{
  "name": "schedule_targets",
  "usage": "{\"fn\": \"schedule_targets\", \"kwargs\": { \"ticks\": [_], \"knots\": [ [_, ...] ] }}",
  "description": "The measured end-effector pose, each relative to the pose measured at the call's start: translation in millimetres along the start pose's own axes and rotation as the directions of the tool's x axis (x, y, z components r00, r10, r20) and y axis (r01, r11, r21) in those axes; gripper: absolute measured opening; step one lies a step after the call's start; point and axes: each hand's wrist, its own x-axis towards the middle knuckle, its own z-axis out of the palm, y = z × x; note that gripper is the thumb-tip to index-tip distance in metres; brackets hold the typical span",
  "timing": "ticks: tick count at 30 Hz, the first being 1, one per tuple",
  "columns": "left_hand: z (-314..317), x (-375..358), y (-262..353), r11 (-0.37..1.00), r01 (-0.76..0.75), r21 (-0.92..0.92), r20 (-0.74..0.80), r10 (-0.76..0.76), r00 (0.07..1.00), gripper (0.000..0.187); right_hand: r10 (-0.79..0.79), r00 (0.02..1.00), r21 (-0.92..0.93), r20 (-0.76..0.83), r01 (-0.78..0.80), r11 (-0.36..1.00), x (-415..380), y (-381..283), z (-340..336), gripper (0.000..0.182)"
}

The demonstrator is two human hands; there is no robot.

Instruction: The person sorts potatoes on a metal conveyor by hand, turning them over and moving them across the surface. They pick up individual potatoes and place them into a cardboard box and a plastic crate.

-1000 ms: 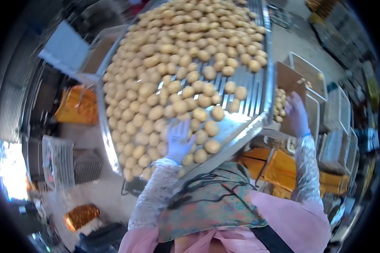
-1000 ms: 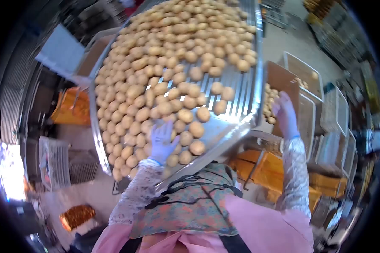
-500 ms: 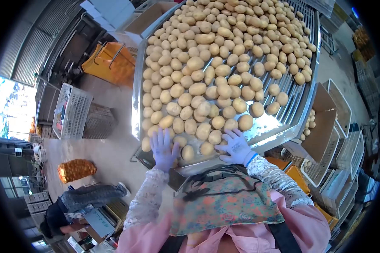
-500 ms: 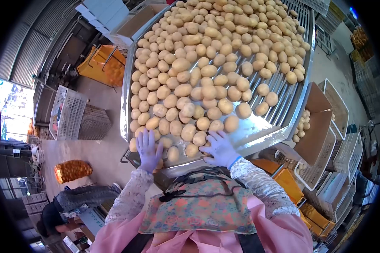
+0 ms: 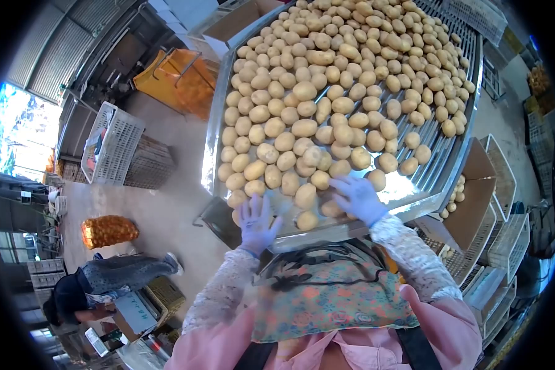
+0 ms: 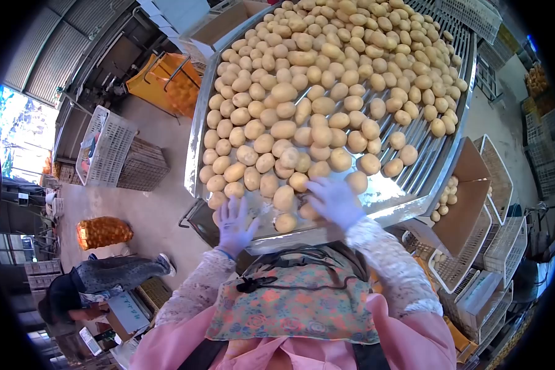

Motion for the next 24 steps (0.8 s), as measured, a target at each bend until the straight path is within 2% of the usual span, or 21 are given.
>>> {"fn": "schedule_targets", "kwargs": {
  "ticks": [1, 2, 3, 5, 6, 7, 8, 9, 11, 12, 13, 14, 15, 16, 17, 18, 19, 20, 22, 23, 24],
  "knots": [
    [6, 6, 14, 0.998, 0.058, 0.024, -0.038, -0.057, 0.998, 0.071, 0.079, 0.992, -0.144, 0.098, -0.064, 0.988, 14, -15, 18, 0.037],
    [12, 14, 28, 0.999, 0.009, 0.040, 0.133, -0.014, 0.991, 0.080, 0.171, 0.968, -0.291, 0.183, -0.113, 0.950, 25, -24, 36, 0.037],
    [36, 13, 43, 0.998, -0.037, -0.045, 0.085, 0.041, 0.996, 0.084, 0.171, 0.969, -0.286, 0.179, -0.115, 0.951, 31, -22, 59, 0.037],
    [55, 13, 68, 0.989, -0.085, -0.123, 0.037, 0.090, 0.995, 0.089, 0.345, 0.903, -0.486, 0.257, -0.188, 0.854, 43, -14, 99, 0.037],
    [51, 13, 80, 0.988, -0.045, -0.148, 0.074, 0.057, 0.996, 0.092, 0.273, 0.915, -0.361, 0.296, -0.157, 0.919, 43, 3, 95, 0.039],
    [45, 16, 86, 0.985, -0.004, -0.174, 0.109, 0.023, 0.994, 0.096, 0.270, 0.916, -0.362, 0.295, -0.154, 0.919, 38, 8, 78, 0.039],
    [39, 19, 78, 0.985, -0.007, -0.174, 0.104, 0.025, 0.994, 0.096, 0.275, 0.906, -0.149, 0.323, -0.238, 0.960, 36, 4, 46, 0.043],
    [29, 20, 60, 0.982, -0.096, -0.165, 0.081, 0.111, 0.991, 0.089, 0.272, 0.895, 0.068, 0.355, -0.315, 0.947, 32, 6, 17, 0.047],
    [10, 18, 20, 0.957, -0.252, -0.147, 0.041, 0.260, 0.965, 0.077, 0.302, 0.953, 0.564, -0.031, -0.232, 0.792, -9, 21, -18, 0.055],
    [0, 21, 1, 0.976, -0.171, -0.136, 0.002, 0.173, 0.985, 0.070, 0.663, 0.748, 0.642, 0.031, -0.523, 0.560, -43, 34, -35, 0.060],
    [-7, 28, -14, 0.988, -0.091, -0.127, -0.035, 0.087, 0.996, 0.063, 0.562, 0.772, 0.434, -0.299, -0.414, 0.800, -74, 53, -61, 0.062],
    [-6, 39, -22, 0.987, -0.088, -0.132, -0.036, 0.084, 0.996, 0.063, 0.659, 0.549, 0.504, -0.515, -0.428, 0.750, -121, 115, -63, 0.062],
    [-1, 50, -30, 0.999, 0.038, -0.020, -0.068, -0.039, 0.997, 0.064, 0.701, 0.374, 0.601, -0.608, -0.360, 0.713, -135, 107, -102, 0.066],
    [7, 57, -34, 0.982, 0.166, 0.087, -0.109, -0.156, 0.982, 0.066, 0.650, 0.312, 0.328, -0.693, -0.666, 0.670, -165, 129, -122, 0.069],
    [25, 63, -27, 0.984, 0.159, 0.081, -0.109, -0.150, 0.983, 0.066, 0.566, 0.281, 0.030, -0.775, -0.878, 0.478, -188, 145, -136, 0.073],
    [50, 72, -6, 0.973, 0.119, 0.198, -0.180, -0.083, 0.980, 0.068, 0.560, 0.276, 0.028, -0.781, -0.881, 0.473, -188, 139, -142, 0.073],
    [69, 80, 18, 0.945, 0.092, 0.312, -0.246, -0.013, 0.969, 0.071, 0.581, 0.449, -0.098, -0.678, -0.839, 0.534, -178, 126, -150, 0.075],
    [71, 84, 44, 0.948, 0.089, 0.305, -0.244, -0.012, 0.970, 0.071, 0.590, 0.600, -0.209, -0.540, -0.775, 0.597, -166, 111, -151, 0.078],
    [50, 87, 85, 0.997, 0.034, -0.067, 0.039, -0.031, 0.999, 0.073, 0.439, 0.815, -0.268, -0.379, -0.551, 0.790, -125, 78, -120, 0.070],
    [41, 83, 86, 0.998, 0.023, -0.063, 0.039, -0.021, 0.999, 0.073, 0.357, 0.907, -0.332, -0.225, -0.416, 0.847, -104, 65, -109, 0.066],
    [31, 70, 82, 0.983, -0.130, -0.131, 0.072, 0.140, 0.987, 0.073, 0.206, 0.972, -0.407, -0.118, -0.236, 0.882, -87, 49, -100, 0.063]
  ]
}}
